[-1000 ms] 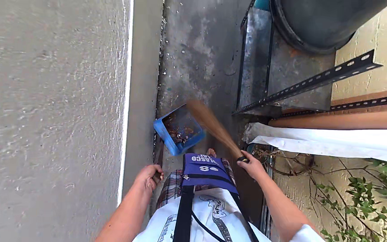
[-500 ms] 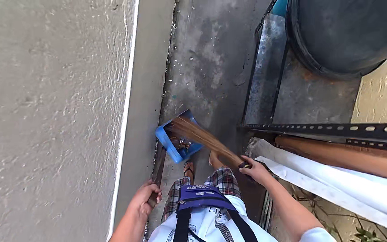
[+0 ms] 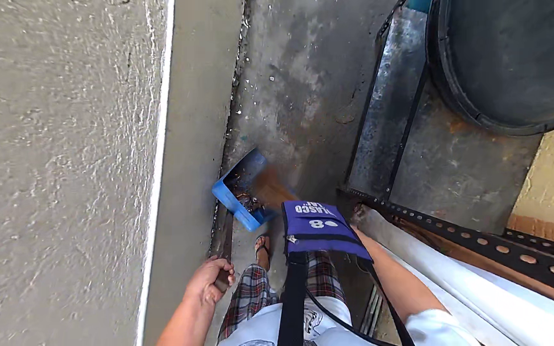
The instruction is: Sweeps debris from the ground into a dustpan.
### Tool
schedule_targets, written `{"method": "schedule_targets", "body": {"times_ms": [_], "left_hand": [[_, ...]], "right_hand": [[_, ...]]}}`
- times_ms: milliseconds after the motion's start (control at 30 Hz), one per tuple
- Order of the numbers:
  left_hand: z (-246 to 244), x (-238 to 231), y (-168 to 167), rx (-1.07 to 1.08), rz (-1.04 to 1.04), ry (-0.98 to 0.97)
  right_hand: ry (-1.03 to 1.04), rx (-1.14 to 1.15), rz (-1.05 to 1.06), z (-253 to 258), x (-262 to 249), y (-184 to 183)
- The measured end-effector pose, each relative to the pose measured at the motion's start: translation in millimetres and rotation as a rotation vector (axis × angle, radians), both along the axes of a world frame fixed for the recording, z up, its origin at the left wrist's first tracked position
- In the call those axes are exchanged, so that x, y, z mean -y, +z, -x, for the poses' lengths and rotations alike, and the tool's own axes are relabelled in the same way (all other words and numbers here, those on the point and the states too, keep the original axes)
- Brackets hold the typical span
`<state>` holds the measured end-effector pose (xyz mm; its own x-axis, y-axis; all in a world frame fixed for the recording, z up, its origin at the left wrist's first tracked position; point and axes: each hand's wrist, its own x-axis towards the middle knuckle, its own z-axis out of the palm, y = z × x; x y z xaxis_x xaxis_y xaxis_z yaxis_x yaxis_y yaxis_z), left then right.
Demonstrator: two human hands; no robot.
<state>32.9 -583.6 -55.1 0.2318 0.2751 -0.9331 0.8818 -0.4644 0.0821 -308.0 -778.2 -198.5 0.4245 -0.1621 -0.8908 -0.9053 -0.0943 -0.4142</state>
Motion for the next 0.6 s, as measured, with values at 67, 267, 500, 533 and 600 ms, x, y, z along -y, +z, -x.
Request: {"method": "schedule_targets", "body": {"times_ms": [67,267,500,533,600], "left_hand": [[-1,3,0,-0.008,0.008,0.014],[-5,1,0,-0.03,0.012,0.053],[2,5,-5,-0.022,0.025,0.043],[3,7,-5,-0.024,0.023,0.042],[2,9,-3,-0.039,0.025,0.042]], "right_hand": [[-0.084,0.143,0.003,44,-18,1],[-0.666,-0.027,0.082,43,12,66],[-0.399,-0.295,0.119,-52,41,-7],[-0.236,-0.294,0.064,-60,31,1],[-0.039,-0.223,-0.02,-62,13,29]]}}
